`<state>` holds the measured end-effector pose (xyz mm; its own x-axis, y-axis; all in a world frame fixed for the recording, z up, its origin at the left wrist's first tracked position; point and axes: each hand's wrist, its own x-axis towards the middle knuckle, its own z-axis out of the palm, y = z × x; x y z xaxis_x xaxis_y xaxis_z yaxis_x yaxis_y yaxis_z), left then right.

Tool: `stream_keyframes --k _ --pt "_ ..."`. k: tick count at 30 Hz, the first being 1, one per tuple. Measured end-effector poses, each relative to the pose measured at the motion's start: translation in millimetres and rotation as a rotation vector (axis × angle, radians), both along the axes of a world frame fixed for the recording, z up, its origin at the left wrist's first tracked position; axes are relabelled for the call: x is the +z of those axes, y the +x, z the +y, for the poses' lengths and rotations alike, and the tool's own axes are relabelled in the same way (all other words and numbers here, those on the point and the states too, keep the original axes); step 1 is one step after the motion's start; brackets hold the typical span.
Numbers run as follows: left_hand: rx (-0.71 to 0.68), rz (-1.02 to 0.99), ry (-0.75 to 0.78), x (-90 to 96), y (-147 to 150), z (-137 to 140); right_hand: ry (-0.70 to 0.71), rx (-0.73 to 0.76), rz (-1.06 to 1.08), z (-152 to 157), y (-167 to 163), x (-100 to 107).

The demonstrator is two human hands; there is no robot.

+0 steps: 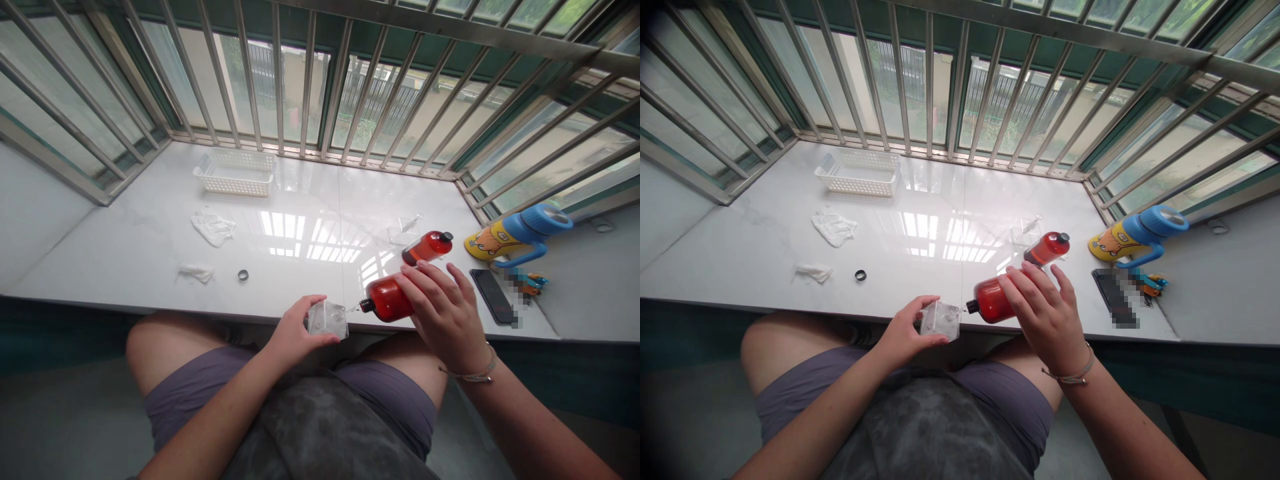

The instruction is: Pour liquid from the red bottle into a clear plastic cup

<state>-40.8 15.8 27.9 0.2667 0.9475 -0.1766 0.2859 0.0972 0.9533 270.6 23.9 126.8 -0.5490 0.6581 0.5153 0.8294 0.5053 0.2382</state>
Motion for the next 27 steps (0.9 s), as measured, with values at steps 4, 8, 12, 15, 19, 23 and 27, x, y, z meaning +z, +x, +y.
stream_keyframes --k 4,8,12,15,19,23,27 --pt "0.000 0.004 -0.004 0.7 -0.3 -0.1 0.011 0.005 -0.015 0.3 0.5 1.0" --pt "-0.001 0.003 -0.004 0.0 -0.7 -0.2 0.010 0.002 -0.028 0.3 0.4 2.6" --pt "-0.007 0.002 -0.006 -0.9 -1.0 -0.3 0.014 0.002 -0.030 0.3 -0.4 4.5" --pt "-0.008 0.000 -0.008 -0.9 -0.9 -0.2 0.013 0.000 -0.033 0.8 -0.8 5.7" --pt "-0.011 0.003 -0.007 -0.4 -0.7 -0.1 0.010 0.009 -0.037 1.8 -0.8 7.0" --pt "-0.010 0.006 -0.009 0.0 -0.7 -0.1 0.015 0.019 -0.040 2.6 -0.7 8.4" --pt "-0.010 0.002 -0.018 0.5 -0.7 0.3 0.013 0.026 -0.034 2.6 -0.4 9.3"
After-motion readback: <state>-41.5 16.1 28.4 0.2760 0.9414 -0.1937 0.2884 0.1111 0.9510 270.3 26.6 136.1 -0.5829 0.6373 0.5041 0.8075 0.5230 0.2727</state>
